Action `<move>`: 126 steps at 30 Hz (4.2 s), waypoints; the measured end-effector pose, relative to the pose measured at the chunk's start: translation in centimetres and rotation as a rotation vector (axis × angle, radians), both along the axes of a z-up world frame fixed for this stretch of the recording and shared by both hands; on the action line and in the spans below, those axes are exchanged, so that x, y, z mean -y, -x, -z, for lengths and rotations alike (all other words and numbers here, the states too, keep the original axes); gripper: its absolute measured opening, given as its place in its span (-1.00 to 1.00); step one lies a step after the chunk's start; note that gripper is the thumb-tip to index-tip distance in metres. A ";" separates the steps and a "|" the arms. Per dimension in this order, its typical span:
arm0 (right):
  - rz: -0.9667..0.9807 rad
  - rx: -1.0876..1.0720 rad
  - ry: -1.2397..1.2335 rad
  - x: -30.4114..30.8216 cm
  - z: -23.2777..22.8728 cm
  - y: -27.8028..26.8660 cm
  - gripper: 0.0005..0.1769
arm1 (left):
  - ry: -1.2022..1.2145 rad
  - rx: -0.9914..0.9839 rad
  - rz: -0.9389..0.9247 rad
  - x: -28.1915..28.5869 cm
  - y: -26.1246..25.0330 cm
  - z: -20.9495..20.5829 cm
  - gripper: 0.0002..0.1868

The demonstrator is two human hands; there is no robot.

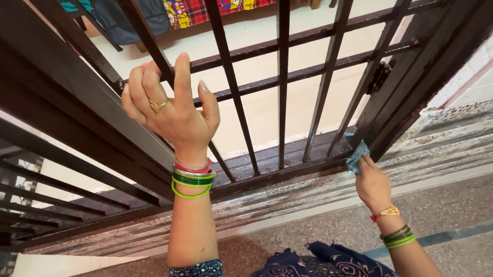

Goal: The person wipes the horizontal and vertical bars of a dark brown metal window grille using a blue cloth. They hold the grille with their left hand while cleaning with their right hand, moving systematically across the surface.

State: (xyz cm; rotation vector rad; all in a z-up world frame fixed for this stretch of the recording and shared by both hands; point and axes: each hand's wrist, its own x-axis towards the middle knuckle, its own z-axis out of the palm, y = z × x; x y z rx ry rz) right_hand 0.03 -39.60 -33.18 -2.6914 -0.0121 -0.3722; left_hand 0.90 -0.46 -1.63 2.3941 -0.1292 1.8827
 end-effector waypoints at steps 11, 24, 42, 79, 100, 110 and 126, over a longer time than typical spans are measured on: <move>-0.042 -0.031 -0.085 -0.5 -1.0 -1.1 -0.57 | 0.007 -0.004 -0.006 0.0 0.0 0.0 -0.56; 0.091 -0.121 -0.608 -2.8 1.7 4.1 -0.62 | 0.013 -0.006 0.013 0.0 0.1 -0.1 -0.56; -0.301 0.043 0.255 -9.9 -1.9 1.9 -0.19 | 0.026 -0.014 0.012 0.1 -0.1 -0.1 -0.56; -0.738 0.218 0.231 -16.7 -0.4 -5.4 -0.19 | -0.021 0.029 -0.028 0.0 -0.2 -0.1 -0.59; -0.945 0.008 0.063 -27.4 -2.6 -2.6 -0.13 | 0.007 0.002 -0.009 0.1 0.2 -0.4 -0.57; -0.361 0.134 0.234 -10.7 -5.2 -4.7 -0.49 | 0.005 0.013 -0.007 0.0 0.2 -0.4 -0.58; -0.259 0.208 0.352 -9.3 -4.7 -2.9 -0.02 | -0.001 0.007 0.009 -0.1 0.2 -0.8 -0.57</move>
